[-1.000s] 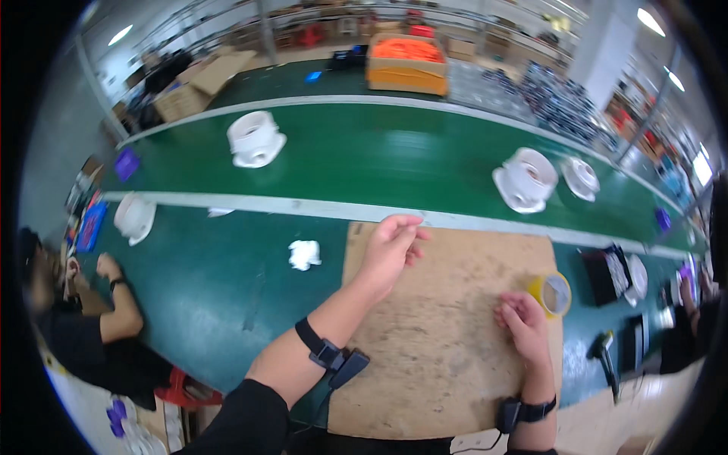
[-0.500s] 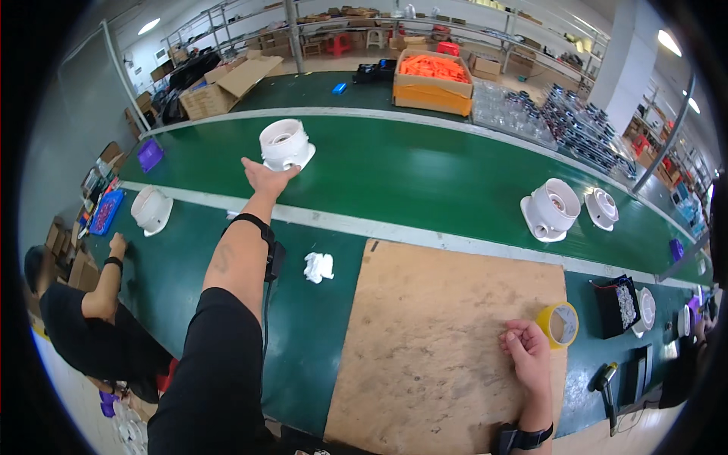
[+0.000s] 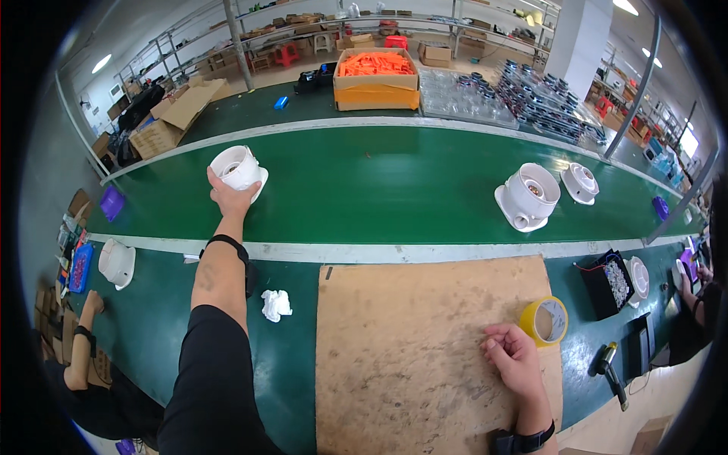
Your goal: The person assembles white plastic fan components on a green workbench. They pick up a white fan housing, insert a central motor unit, and fit a white ring around it. The person handles the parts by hand, rotating them to check alignment and fit, and places the assembled unit back on the table.
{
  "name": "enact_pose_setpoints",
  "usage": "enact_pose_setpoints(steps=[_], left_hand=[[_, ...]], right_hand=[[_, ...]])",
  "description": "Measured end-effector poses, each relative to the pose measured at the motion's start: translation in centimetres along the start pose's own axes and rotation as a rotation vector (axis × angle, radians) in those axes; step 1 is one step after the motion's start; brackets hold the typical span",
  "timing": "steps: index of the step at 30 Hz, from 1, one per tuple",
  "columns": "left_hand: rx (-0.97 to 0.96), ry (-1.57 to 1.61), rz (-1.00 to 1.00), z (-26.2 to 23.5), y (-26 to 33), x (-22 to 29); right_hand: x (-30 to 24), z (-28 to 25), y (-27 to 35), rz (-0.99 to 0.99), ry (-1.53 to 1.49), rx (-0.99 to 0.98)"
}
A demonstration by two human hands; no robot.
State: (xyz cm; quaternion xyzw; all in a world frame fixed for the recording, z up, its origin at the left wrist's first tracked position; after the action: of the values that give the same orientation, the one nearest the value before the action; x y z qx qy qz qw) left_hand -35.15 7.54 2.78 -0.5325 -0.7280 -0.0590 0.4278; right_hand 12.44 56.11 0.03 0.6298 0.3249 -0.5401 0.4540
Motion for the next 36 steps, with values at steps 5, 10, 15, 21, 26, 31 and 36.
enact_pose_setpoints(steps=[5,10,15,21,26,31,36], left_hand=[[-0.018,-0.015,0.064,-0.2,0.3,1.1],[0.075,0.058,0.437,-0.1,0.3,3.1],[-0.173,0.263,0.402,-2.6,6.6,8.4],[-0.563,0.666,0.548,-6.8,20.8,16.9],[-0.815,0.529,0.593,-9.9,34.2,18.6],[-0.941,0.455,0.605,-8.5,40.6,17.4],[-0.868,0.470,0.730,-9.7,40.3,18.9]], right_hand=[[0.0,-0.1,0.1,-0.030,0.036,0.021],[0.1,-0.6,-0.2,-0.103,0.092,0.016],[-0.7,0.5,-0.6,-0.147,0.126,-0.033],[0.3,0.1,-0.7,-0.181,0.103,-0.040],[-1.6,0.5,0.4,-0.240,0.063,-0.012],[-3.2,0.9,0.9,-0.331,0.163,0.011],[-2.7,1.2,0.8,-0.343,0.179,-0.022]])
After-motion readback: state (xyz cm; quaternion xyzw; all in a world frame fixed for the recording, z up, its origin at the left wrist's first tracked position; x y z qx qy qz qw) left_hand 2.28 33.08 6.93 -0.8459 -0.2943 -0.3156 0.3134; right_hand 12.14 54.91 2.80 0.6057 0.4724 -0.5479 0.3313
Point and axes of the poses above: each hand's wrist, its own y-axis away from the middle knuckle, its own z-axis out of the palm, x = y × z, the point moved 10 cm from there along -y, towards the middle knuckle, and after that the axes turned 8 degrees about -y, right-handed, at the moved point
